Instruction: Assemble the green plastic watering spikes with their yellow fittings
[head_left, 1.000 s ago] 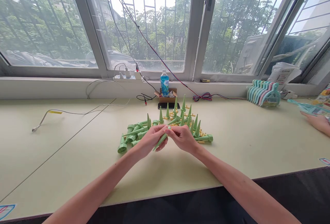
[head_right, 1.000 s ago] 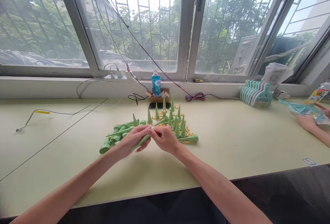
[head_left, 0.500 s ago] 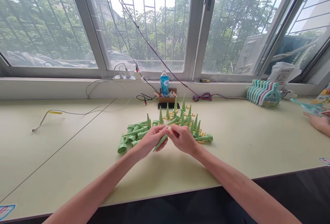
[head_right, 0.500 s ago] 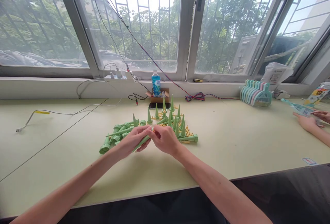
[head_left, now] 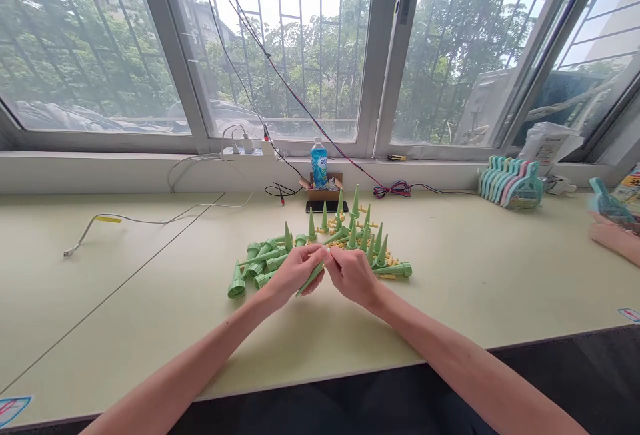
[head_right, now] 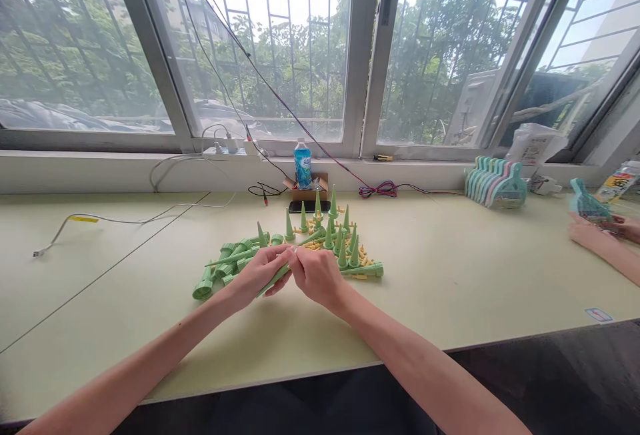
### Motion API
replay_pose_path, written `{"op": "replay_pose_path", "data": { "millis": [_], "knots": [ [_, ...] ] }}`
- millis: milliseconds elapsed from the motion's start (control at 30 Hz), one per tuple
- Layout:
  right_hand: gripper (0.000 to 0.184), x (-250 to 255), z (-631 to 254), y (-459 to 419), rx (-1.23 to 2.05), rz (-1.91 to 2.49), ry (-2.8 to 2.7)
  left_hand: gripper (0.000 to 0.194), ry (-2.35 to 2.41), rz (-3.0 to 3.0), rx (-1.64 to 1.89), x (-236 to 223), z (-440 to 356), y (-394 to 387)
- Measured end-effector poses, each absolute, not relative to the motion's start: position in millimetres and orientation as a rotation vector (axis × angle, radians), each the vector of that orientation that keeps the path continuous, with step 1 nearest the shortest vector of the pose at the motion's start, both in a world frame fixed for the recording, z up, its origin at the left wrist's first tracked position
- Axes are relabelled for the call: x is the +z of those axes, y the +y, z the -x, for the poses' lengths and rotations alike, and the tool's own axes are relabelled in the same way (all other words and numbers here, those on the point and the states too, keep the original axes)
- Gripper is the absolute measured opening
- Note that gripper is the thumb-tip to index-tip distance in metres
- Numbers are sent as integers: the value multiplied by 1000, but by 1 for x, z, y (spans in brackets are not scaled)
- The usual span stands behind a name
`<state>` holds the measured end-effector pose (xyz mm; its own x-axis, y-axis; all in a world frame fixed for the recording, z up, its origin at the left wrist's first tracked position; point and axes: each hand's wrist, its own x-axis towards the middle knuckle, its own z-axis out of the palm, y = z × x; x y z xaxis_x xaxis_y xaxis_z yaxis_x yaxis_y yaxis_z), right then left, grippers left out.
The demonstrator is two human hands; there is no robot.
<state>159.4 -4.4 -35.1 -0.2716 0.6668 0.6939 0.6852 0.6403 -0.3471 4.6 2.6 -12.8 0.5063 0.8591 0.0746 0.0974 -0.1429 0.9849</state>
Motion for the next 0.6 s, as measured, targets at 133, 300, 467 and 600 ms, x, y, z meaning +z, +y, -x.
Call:
{"op": "replay_pose_path", "data": {
  "millis": [133, 300, 467, 600],
  "knots": [
    [46, -38, -157, -4, -36, 1068, -1969, 38, 866, -1612, 865, -11, -7, -1],
    [46, -39, -156, -4, -28, 1076, -1949, 36, 878, -1644, 890, -9, -10, -4],
    [46, -39, -155, -4, -22, 1067, -1935, 36, 872, -1657, 897, -8, -11, -5],
    [45, -40, -155, -5, -3, 1066, -1922, 37, 843, -1676, 902, -8, -11, -6]
  ]
}}
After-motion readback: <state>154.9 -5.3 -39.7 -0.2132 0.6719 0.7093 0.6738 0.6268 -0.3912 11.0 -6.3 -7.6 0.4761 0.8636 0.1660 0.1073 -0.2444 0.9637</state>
